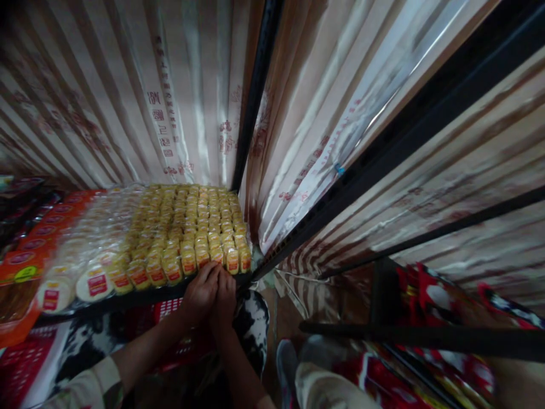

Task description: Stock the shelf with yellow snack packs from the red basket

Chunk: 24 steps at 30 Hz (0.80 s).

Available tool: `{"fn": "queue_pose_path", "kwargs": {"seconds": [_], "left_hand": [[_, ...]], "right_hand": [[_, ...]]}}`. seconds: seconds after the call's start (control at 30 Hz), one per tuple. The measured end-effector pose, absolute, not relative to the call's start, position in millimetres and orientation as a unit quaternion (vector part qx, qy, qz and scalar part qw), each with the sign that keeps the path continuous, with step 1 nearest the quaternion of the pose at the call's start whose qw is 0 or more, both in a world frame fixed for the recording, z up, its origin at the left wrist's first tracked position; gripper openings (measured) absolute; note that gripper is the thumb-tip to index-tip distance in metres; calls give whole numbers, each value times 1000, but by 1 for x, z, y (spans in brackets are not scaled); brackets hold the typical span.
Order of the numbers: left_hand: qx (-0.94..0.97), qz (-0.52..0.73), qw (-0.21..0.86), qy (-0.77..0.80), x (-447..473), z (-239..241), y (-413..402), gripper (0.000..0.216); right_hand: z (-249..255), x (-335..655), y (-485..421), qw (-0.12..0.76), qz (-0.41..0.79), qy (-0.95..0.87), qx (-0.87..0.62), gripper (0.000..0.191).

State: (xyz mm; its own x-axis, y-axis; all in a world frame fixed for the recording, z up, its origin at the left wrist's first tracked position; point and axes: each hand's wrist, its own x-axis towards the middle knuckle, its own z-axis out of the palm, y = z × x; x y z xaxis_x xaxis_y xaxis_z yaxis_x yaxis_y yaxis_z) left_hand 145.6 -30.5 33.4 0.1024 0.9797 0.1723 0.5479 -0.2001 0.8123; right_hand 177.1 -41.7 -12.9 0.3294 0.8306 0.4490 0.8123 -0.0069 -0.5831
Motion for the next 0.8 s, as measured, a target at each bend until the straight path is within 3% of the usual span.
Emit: {"fn": "queue_pose_path", "kwargs": {"seconds": [0.3, 0.4, 0.57, 0.67, 0.8], "left_hand": [[829, 297, 252, 403, 83, 43, -18, 32], [833, 267, 258, 410, 74, 45, -35, 29], [761, 160, 355, 518, 46, 4, -68, 29], [693, 89, 413, 584, 24, -29, -75, 29], [629, 113, 461, 615, 10, -57, -66, 19]], "right_hand": [[-19, 177, -57, 475, 29, -560, -678, 32], [-28, 166, -77, 476, 93, -548, -681, 27], [-60, 130, -114, 392, 244, -537, -706, 29], [-74, 119, -116, 361, 250, -537, -720, 28], [-74, 121, -89, 395, 221, -509, -732, 23]]}}
